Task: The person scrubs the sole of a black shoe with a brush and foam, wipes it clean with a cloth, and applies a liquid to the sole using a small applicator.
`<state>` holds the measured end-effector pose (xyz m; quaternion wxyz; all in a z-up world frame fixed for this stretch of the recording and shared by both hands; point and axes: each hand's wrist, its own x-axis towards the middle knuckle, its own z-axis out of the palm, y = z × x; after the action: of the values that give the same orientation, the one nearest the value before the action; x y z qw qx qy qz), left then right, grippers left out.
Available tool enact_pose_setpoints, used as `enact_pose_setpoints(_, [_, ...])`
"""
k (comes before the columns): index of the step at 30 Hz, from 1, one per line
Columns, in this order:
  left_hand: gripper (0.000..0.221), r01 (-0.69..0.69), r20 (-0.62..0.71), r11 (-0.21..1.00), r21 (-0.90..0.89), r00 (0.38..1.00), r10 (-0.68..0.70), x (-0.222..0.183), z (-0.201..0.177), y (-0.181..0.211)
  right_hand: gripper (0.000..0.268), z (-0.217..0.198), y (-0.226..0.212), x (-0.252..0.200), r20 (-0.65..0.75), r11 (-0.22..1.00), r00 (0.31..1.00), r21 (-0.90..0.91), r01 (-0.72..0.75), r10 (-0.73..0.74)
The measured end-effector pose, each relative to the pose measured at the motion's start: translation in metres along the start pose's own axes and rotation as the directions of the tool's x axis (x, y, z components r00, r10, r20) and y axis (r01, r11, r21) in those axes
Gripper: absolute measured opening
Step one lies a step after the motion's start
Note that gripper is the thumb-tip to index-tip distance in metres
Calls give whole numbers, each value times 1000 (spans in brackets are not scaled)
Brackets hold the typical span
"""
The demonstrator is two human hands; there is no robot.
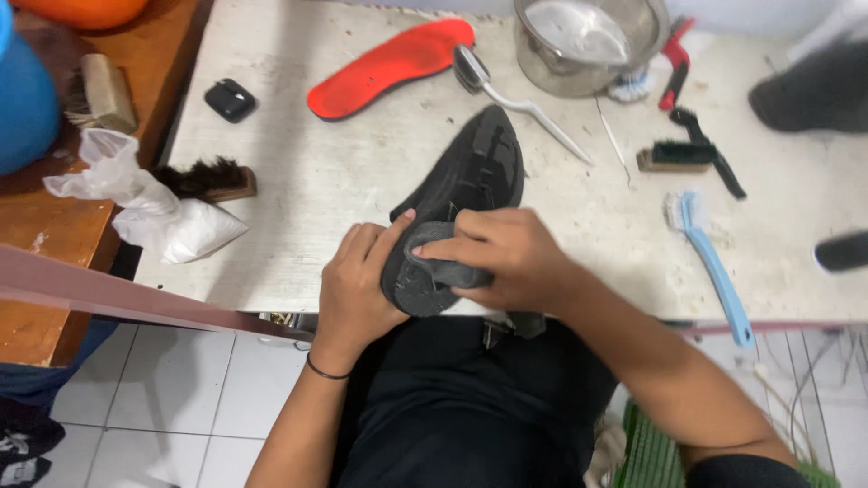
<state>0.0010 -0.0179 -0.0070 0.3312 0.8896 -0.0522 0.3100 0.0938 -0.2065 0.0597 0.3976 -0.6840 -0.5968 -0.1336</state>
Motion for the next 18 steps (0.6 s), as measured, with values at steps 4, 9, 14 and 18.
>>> enact_pose_setpoints(4, [71,38,12,999,-28,999,-37,0,1,-1,20,-17,10,25,171,983,971,-42,178,-168])
enact_pose_setpoints(9, [72,57,17,997,-46,998,-56,4,-2,-1,13,-17,33,17,212,976,952,49,213,-219])
enact_pose_setpoints(14, [77,69,12,989,-129,998,-68,6,-1,1,26,-29,60,-5,101,987,984,-46,151,-146])
enact_pose_setpoints(18, [77,56,15,992,-115,998,-55,7,1,4,15,-33,80,-16,-64,992,991,-58,112,-116])
